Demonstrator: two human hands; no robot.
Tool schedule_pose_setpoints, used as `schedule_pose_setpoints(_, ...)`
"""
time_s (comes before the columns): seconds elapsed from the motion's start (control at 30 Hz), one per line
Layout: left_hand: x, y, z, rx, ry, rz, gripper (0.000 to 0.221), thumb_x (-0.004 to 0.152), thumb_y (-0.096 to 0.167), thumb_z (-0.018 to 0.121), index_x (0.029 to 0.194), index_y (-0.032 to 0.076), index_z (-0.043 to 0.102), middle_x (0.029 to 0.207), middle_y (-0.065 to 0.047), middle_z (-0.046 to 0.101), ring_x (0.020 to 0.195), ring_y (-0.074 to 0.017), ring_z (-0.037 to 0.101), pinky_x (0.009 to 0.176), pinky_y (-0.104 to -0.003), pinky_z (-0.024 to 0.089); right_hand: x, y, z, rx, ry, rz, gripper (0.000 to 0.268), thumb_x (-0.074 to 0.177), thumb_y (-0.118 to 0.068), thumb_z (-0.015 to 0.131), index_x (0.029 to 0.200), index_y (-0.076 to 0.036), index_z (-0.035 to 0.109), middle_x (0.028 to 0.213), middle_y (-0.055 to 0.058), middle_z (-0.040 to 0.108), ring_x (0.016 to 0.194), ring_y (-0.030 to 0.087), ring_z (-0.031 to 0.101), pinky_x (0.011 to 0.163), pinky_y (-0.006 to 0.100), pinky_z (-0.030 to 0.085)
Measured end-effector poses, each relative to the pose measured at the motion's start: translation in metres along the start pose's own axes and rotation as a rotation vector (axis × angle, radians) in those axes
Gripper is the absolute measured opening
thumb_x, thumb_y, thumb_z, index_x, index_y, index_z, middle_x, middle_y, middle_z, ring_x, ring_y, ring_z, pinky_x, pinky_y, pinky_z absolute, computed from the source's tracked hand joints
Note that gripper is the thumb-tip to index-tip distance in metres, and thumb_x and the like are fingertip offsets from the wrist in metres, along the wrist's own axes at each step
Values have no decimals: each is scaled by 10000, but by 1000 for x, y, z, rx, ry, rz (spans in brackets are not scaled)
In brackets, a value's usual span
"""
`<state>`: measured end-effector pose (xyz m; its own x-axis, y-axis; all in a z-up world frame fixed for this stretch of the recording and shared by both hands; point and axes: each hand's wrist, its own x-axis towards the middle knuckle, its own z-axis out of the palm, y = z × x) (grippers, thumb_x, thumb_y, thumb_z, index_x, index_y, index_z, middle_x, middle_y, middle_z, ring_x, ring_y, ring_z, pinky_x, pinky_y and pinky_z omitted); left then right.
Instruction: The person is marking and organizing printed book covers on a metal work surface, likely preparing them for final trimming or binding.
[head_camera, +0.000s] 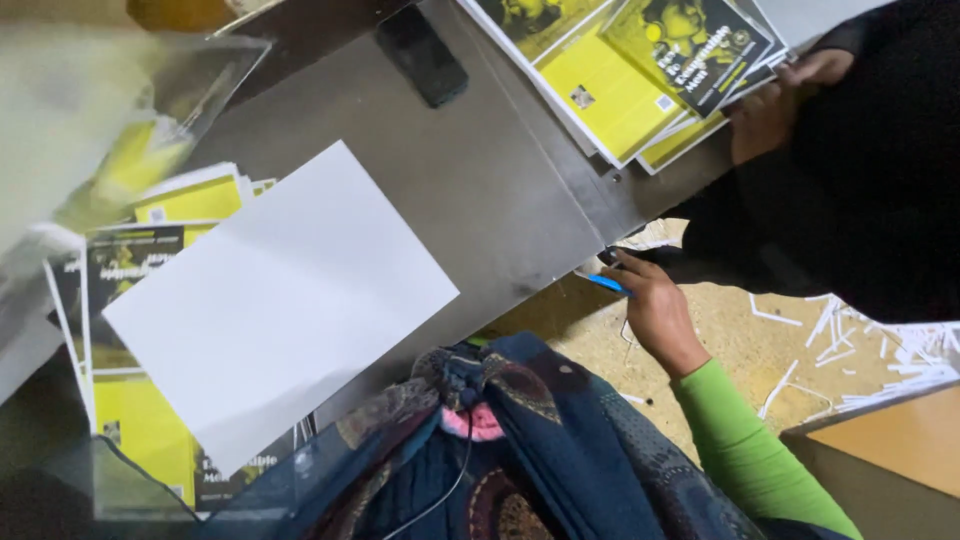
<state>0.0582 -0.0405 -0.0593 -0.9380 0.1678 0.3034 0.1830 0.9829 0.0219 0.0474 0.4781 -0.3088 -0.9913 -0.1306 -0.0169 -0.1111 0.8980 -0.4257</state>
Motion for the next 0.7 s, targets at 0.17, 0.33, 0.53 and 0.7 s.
schedule_pose_setpoints(0.17, -14, 60, 46, 343, 45, 189, 407, 1010, 145, 544, 1398, 243, 616, 1307, 64, 689, 1089, -84, 678, 878, -184, 511, 14, -38, 24, 221, 98, -363, 419, 904, 58, 428, 1241, -72, 641, 1248, 164, 636, 1205, 397, 549, 1039, 479, 417)
schedule_pose_setpoints(0.33, -49, 98, 163, 140, 47, 251, 420, 943, 91, 456, 1315, 230, 593, 1232, 61, 671, 1040, -90, 658, 779, -215, 522, -34, -5, 40, 247, -21, -299, 388, 906, -30, 385, 1152, -99, 677, 1201, 138, 669, 1156, 376, 588, 1014, 480, 447)
schedule_pose_setpoints(0.53, -99, 111, 283, -75, -231, 356, 472, 896, 285, 492, 1350, 158, 505, 1371, -96, 554, 1148, -283, 610, 701, -332, 575, -62, 79, 48, -21, -166, 453, 338, 881, -325, 643, 1217, -290, 628, 922, 142, 726, 970, 379, 667, 877, 490, 517)
schedule_pose_setpoints(0.7, -90, 133, 293, -200, -434, 421, 588, 905, 380, 507, 1375, 34, 430, 1414, -241, 441, 1155, -460, 553, 654, -453, 599, -19, 19, 5, 80, 16, 334, 788, 665, -2, 728, 1397, -139, 472, 1126, 252, 608, 1099, 471, 543, 968, 548, 436)
